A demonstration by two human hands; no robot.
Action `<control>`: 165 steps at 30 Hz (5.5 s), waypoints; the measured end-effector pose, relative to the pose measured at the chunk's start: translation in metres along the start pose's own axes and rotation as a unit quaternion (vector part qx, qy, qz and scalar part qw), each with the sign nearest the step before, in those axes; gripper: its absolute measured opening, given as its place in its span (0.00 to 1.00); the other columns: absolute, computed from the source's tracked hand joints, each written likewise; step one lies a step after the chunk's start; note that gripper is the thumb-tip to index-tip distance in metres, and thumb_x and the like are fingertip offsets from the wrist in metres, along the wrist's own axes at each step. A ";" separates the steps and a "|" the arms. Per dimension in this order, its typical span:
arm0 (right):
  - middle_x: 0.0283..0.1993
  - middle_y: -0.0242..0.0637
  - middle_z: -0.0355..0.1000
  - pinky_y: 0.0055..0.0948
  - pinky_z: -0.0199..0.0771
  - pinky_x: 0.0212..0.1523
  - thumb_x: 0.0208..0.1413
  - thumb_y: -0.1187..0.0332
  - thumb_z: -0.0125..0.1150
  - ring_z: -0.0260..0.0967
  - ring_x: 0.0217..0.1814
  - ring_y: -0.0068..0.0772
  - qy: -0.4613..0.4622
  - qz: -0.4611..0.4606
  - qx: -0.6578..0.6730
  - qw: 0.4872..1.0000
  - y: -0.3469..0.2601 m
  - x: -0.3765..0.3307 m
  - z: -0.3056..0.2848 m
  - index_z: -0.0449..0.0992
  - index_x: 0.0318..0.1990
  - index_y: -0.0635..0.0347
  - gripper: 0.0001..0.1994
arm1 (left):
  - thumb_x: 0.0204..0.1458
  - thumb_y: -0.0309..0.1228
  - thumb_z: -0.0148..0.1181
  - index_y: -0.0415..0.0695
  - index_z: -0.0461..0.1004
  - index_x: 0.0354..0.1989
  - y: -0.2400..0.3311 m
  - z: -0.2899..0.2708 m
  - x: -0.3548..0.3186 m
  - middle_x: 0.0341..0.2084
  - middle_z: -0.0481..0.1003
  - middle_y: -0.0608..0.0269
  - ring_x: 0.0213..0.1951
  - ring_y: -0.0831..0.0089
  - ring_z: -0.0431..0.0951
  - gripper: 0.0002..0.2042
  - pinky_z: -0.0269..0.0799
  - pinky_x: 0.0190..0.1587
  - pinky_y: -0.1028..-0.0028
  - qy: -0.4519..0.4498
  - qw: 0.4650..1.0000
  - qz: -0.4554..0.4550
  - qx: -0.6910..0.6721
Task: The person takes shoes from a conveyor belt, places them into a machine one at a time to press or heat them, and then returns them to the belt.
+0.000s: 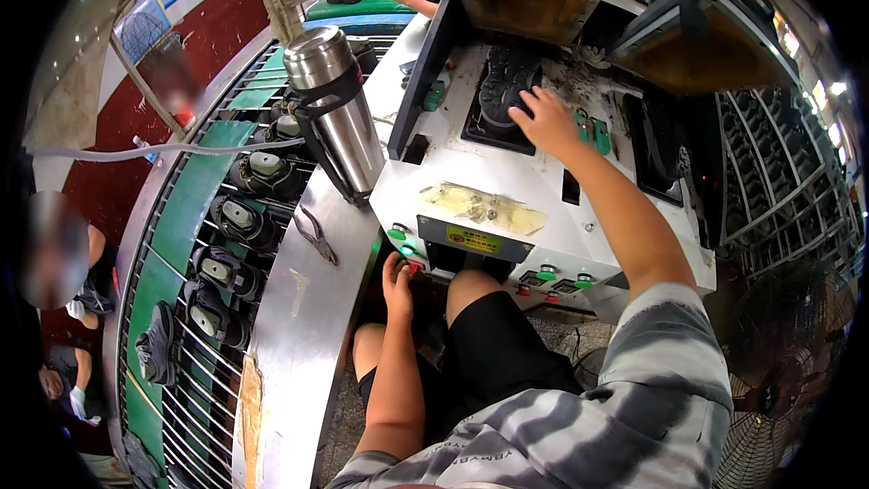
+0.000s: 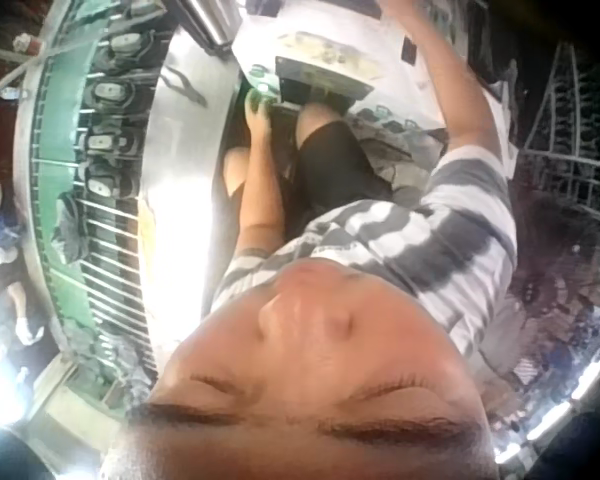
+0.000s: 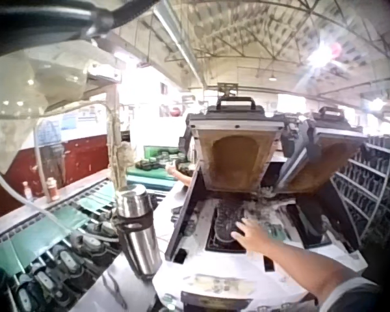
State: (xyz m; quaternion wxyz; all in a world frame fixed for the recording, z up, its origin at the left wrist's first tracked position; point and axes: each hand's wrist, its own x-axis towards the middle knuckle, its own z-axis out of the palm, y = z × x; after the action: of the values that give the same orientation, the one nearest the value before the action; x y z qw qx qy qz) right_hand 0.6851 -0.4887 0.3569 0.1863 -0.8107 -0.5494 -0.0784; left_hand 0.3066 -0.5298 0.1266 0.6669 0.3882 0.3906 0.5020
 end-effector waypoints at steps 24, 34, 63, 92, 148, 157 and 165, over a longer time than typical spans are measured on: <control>0.49 0.64 0.72 0.38 0.65 0.56 0.39 0.43 0.64 0.68 0.58 0.51 -0.114 0.271 0.031 0.955 0.306 -0.023 -0.110 0.74 0.45 0.77 0.38 | 0.55 0.29 0.56 0.35 0.75 0.48 0.077 -0.044 -0.127 0.36 0.79 0.60 0.39 0.75 0.76 0.14 0.70 0.44 0.75 0.015 0.980 -0.033 0.195; 0.60 0.56 0.66 0.42 0.63 0.59 0.44 0.39 0.62 0.65 0.61 0.52 0.060 0.323 0.034 0.944 0.165 -0.111 -0.162 0.67 0.57 0.73 0.44 | 0.57 0.28 0.55 0.38 0.75 0.46 0.068 -0.104 -0.223 0.33 0.77 0.65 0.35 0.79 0.74 0.11 0.69 0.38 0.79 0.103 0.992 0.007 0.078; 0.57 0.42 0.67 0.33 0.59 0.62 0.58 0.55 0.57 0.62 0.61 0.36 -0.449 -0.325 0.431 0.712 -0.326 -0.337 -0.111 0.66 0.59 0.65 0.27 | 0.40 0.35 0.63 0.36 0.65 0.56 0.187 -0.168 -0.282 0.50 0.72 0.51 0.52 0.54 0.72 0.31 0.63 0.62 0.55 0.003 0.856 0.079 -0.511; 0.22 0.33 0.70 0.38 0.70 0.26 0.41 0.67 0.61 0.70 0.27 0.40 -0.281 -0.386 0.337 0.812 -0.528 -0.383 0.162 0.73 0.22 0.54 0.05 | 0.52 0.44 0.61 0.42 0.46 0.69 0.263 -0.485 -0.115 0.57 0.62 0.46 0.58 0.56 0.65 0.40 0.58 0.61 0.61 0.374 0.886 0.201 0.184; 0.57 0.49 0.70 0.39 0.67 0.61 0.52 0.47 0.50 0.69 0.57 0.43 -0.678 0.186 0.697 0.141 -0.283 -0.428 -0.004 0.65 0.61 0.64 0.34 | 0.44 0.18 0.62 0.39 0.68 0.54 0.233 -0.109 -0.381 0.44 0.76 0.57 0.42 0.69 0.76 0.25 0.73 0.45 0.73 0.136 0.959 0.177 0.176; 0.53 0.43 0.73 0.37 0.72 0.57 0.55 0.43 0.50 0.73 0.53 0.39 -0.592 0.354 0.706 0.158 -0.205 -0.422 -0.051 0.69 0.59 0.57 0.31 | 0.51 0.25 0.64 0.38 0.74 0.35 0.232 -0.066 -0.338 0.26 0.75 0.62 0.28 0.78 0.74 0.07 0.68 0.30 0.77 -0.017 0.906 0.196 0.374; 0.52 0.45 0.74 0.37 0.70 0.59 0.56 0.52 0.52 0.73 0.53 0.41 -0.709 0.316 0.614 0.143 -0.205 -0.418 -0.012 0.69 0.58 0.61 0.27 | 0.58 0.25 0.55 0.36 0.72 0.39 0.252 -0.038 -0.299 0.26 0.72 0.67 0.31 0.81 0.72 0.05 0.68 0.35 0.79 -0.066 0.975 0.000 0.212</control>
State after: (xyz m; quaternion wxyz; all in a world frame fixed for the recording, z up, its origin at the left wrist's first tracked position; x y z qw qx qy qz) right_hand 0.3373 -0.7864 0.2736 0.1592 -0.2305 -0.0027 0.9600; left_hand 0.1227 -0.7670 0.3802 0.5937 0.5528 0.4434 0.3812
